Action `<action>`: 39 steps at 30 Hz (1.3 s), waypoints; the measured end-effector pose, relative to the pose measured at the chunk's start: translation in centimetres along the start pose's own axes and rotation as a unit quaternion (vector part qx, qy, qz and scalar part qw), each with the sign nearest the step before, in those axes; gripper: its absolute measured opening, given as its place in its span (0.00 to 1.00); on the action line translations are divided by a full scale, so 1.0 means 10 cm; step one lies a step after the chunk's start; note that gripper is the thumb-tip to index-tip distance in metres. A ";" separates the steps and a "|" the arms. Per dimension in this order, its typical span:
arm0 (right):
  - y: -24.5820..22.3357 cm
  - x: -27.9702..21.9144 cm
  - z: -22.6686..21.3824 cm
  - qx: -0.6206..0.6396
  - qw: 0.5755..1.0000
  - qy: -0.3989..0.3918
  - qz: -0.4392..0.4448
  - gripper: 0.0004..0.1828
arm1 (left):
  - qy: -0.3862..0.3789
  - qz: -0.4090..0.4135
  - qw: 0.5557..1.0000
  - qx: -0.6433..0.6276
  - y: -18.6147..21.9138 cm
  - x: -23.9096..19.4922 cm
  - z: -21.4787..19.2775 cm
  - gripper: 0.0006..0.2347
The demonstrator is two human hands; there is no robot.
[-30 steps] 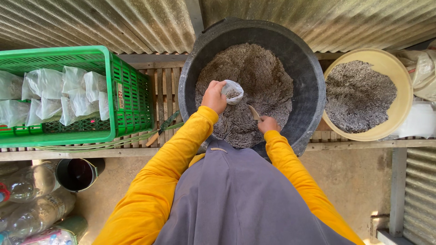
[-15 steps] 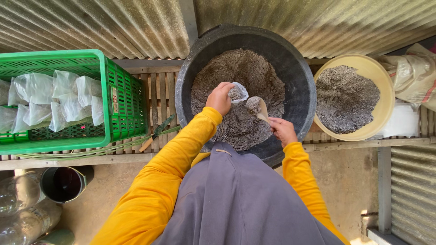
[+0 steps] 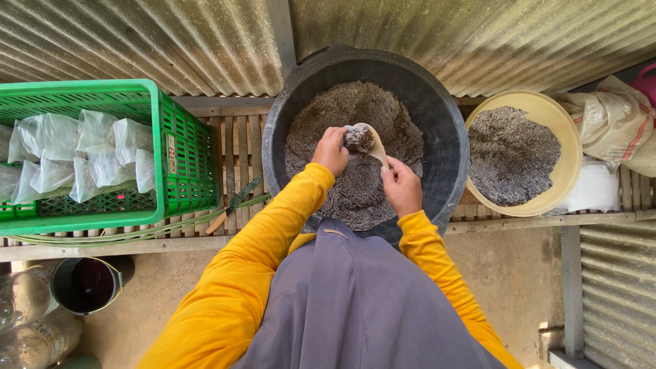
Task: The person scoops a dark granular material from a large black tub into small plastic bags using a wooden spoon. After filling each bag, the person places it into a green plastic crate. The process is repeated multiple times.
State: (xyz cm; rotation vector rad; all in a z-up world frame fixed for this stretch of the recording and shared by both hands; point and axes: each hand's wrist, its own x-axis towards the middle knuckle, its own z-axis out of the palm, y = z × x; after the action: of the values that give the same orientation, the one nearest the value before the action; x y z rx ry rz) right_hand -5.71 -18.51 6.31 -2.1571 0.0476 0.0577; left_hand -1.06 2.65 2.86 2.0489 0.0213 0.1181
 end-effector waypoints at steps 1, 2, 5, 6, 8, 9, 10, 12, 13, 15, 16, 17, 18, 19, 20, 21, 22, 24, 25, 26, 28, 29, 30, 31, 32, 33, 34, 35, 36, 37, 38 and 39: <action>-0.07 -0.02 0.02 -0.056 0.998 0.023 -0.027 0.18 | 0.001 -0.003 1.000 -0.002 -0.01 0.00 0.00 0.20; -0.14 -0.04 0.03 -0.094 0.992 0.039 -0.071 0.18 | 0.002 -0.007 1.000 -0.004 -0.02 0.00 0.00 0.20; -0.31 -0.11 0.03 -0.193 0.966 0.065 -0.158 0.20 | 0.003 -0.011 1.000 0.005 -0.02 0.02 -0.02 0.20; -0.34 -0.12 0.03 -0.218 0.961 0.060 -0.159 0.21 | 0.003 -0.013 1.000 0.010 -0.01 0.02 -0.03 0.20; -0.36 -0.14 0.01 -0.239 0.958 0.051 -0.150 0.22 | -0.003 -0.030 1.000 0.007 0.00 0.01 -0.04 0.20; -0.35 -0.14 0.00 -0.234 0.961 0.047 -0.140 0.22 | -0.005 -0.039 0.999 0.005 0.00 0.00 -0.05 0.20; -0.32 -0.13 0.01 -0.229 0.964 0.043 -0.130 0.23 | 0.000 -0.036 0.999 0.005 0.00 -0.01 -0.06 0.20; -0.21 -0.05 0.05 -0.167 0.976 0.082 -0.115 0.20 | 0.008 -0.030 0.999 0.005 -0.03 -0.03 -0.06 0.19; -0.13 0.01 0.07 -0.136 0.980 0.101 -0.106 0.18 | 0.003 -0.033 0.999 0.006 -0.05 -0.03 -0.06 0.19; 0.05 0.23 0.22 0.009 0.998 0.067 -0.013 0.15 | -0.012 -0.035 0.999 0.009 -0.12 -0.05 -0.04 0.17; 0.14 0.34 0.30 0.082 0.995 0.049 0.034 0.15 | -0.011 -0.027 1.000 0.010 -0.15 -0.05 -0.02 0.16; 0.22 0.41 0.38 0.104 0.992 0.033 0.056 0.15 | -0.010 -0.019 1.000 0.011 -0.19 -0.05 0.01 0.15; 0.30 0.48 0.49 0.125 0.989 0.016 0.079 0.15 | -0.009 -0.012 1.000 0.012 -0.22 -0.05 0.03 0.14; 0.36 0.53 0.57 0.146 0.984 -0.001 0.101 0.15 | -0.014 -0.010 1.000 0.017 -0.25 -0.06 0.04 0.13; 0.40 0.59 0.65 0.157 0.983 -0.008 0.092 0.14 | -0.018 -0.010 1.000 0.021 -0.26 -0.07 0.05 0.13; 0.41 0.63 0.72 0.168 0.982 -0.016 0.082 0.13 | -0.022 -0.009 0.999 0.026 -0.27 -0.08 0.05 0.13; 0.41 0.64 0.77 0.179 0.981 -0.025 0.072 0.12 | -0.010 -0.011 0.999 0.029 -0.27 -0.08 0.04 0.12; 0.36 0.64 0.79 0.176 0.982 -0.033 0.063 0.11 | 0.013 -0.015 0.999 0.035 -0.24 -0.09 -0.01 0.12; 0.31 0.65 0.78 0.174 0.982 -0.038 0.057 0.11 | 0.023 -0.021 0.999 0.039 -0.22 -0.07 -0.05 0.13; 0.26 0.65 0.73 0.142 0.988 -0.032 0.057 0.11 | 0.032 -0.028 0.998 0.042 -0.18 -0.05 -0.09 0.13; 0.14 0.67 0.65 0.079 0.995 -0.020 0.055 0.11 | 0.041 -0.035 0.997 0.056 -0.10 -0.05 -0.13 0.13; 0.09 0.65 0.63 0.069 0.997 -0.017 0.042 0.11 | 0.040 -0.035 0.996 0.066 -0.04 -0.06 -0.12 0.12; 0.04 0.65 0.61 0.060 0.998 -0.011 0.028 0.11 | 0.040 -0.033 0.996 0.077 0.01 -0.04 -0.13 0.12; -0.01 0.66 0.59 0.051 0.999 -0.006 0.013 0.11 | 0.044 -0.034 0.995 0.080 0.05 -0.03 -0.15 0.12; -0.03 0.66 0.57 0.057 0.998 -0.004 0.011 0.11 | 0.047 -0.035 0.995 0.082 0.09 -0.04 -0.16 0.12; -0.03 0.67 0.56 0.063 0.998 -0.001 0.009 0.11 | 0.051 -0.036 0.994 0.085 0.11 -0.04 -0.16 0.12; -0.02 0.68 0.55 0.069 0.998 0.001 0.007 0.11 | 0.048 -0.038 0.995 0.083 0.13 -0.03 -0.16 0.12; 0.02 0.71 0.54 0.073 0.997 -0.005 0.023 0.12 | 0.046 -0.040 0.995 0.082 0.14 -0.02 -0.16 0.13; 0.07 0.73 0.52 0.076 0.996 -0.012 0.041 0.13 | 0.043 -0.044 0.995 0.080 0.13 -0.03 -0.16 0.13; 0.15 0.75 0.50 0.080 0.995 -0.018 0.058 0.15 | 0.044 -0.043 0.995 0.083 0.13 -0.02 -0.16 0.12; 0.25 0.78 0.47 0.024 0.997 -0.004 0.071 0.14 | 0.044 -0.042 0.995 0.084 0.12 0.00 -0.15 0.11; 0.36 0.82 0.44 -0.033 0.996 0.010 0.084 0.15 | 0.045 -0.041 0.994 0.086 0.12 0.02 -0.14 0.10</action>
State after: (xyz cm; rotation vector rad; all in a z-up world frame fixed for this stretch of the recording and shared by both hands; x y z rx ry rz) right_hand 2.16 -16.97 0.41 -2.2153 0.2429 0.1357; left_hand -1.06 3.33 4.60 2.2105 0.1765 0.1624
